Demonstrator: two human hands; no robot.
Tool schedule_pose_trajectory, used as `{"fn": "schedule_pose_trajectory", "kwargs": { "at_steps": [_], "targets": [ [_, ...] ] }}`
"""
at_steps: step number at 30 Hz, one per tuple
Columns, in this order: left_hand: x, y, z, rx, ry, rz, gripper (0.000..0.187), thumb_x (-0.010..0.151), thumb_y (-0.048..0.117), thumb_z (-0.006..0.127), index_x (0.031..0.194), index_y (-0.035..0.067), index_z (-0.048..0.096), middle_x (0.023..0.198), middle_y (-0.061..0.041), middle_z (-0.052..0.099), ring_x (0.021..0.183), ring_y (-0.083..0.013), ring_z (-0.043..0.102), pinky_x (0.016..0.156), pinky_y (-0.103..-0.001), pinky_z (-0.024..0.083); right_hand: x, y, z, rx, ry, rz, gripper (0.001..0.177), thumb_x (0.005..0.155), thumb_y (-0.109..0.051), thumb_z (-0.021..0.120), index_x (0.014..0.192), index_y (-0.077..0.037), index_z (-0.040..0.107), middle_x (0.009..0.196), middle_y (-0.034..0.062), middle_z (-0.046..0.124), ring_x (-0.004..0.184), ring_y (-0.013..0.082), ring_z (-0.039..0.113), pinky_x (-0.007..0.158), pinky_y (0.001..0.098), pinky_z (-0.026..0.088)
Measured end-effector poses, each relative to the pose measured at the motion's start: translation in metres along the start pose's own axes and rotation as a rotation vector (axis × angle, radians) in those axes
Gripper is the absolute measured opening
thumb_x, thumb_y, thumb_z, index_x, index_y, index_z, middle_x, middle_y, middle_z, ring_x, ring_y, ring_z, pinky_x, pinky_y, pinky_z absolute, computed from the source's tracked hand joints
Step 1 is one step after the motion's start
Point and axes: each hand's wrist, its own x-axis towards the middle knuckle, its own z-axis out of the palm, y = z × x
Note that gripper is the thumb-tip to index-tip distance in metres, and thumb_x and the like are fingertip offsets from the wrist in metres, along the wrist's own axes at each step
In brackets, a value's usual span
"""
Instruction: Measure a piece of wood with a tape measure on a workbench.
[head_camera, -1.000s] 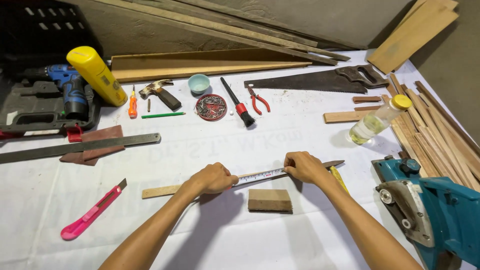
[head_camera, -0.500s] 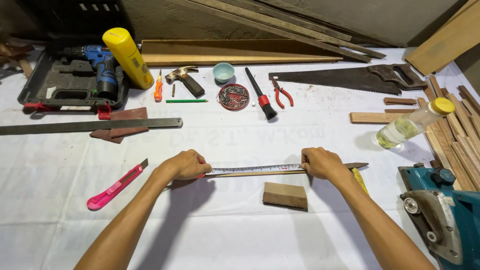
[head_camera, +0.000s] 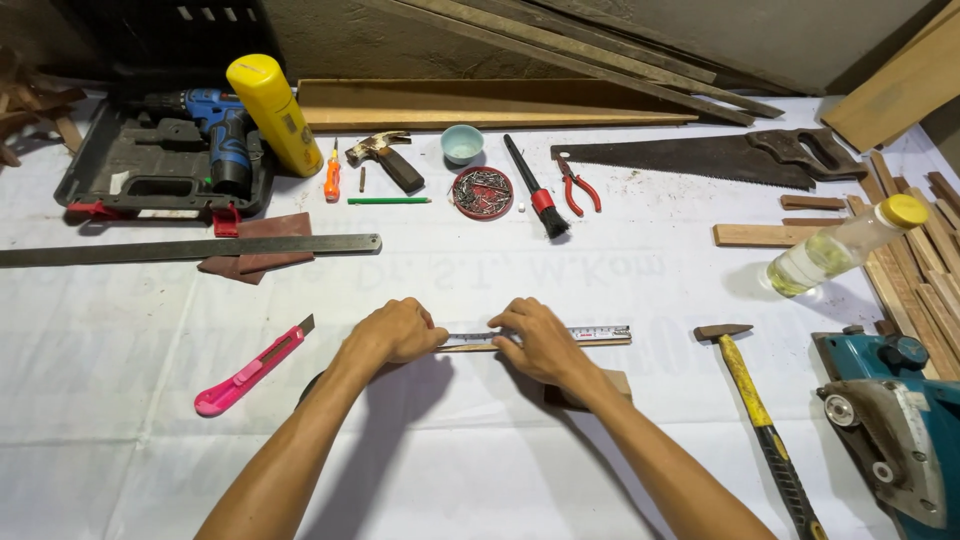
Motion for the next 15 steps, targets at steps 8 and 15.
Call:
{"fn": "schedule_pose_trajectory", "kwargs": {
  "at_steps": [8,15],
  "targets": [
    [-0.024,-0.004,-0.005,-0.042,0.089,0.078,0.048,0.077,0.043,0.067,0.110,0.010,0.076,0.096,-0.016,0.077,0.088,-0.0313,0.074,0.083,-0.045,0.059,0.004,0.007,0.039,0.178,0.119,0.015,0.009,0.086,-0.010,0.074,0.090,-0.002,0.075,0.087,0.0071,0.067,0.086,0.0226,0.059,0.079,0.0377,0.051],
    [-0.037,-0.062,-0.028,-0.060,0.133,0.063,0.041,0.074,0.039,0.071,0.100,0.008,0.078,0.091,-0.015,0.078,0.084,-0.0297,0.074,0.078,-0.044,0.059,0.007,0.015,0.047,0.152,0.141,0.026,0.008,0.085,-0.010,0.074,0.088,-0.003,0.076,0.085,0.0060,0.065,0.083,0.0207,0.059,0.076,0.0363,0.051]
  ]
}}
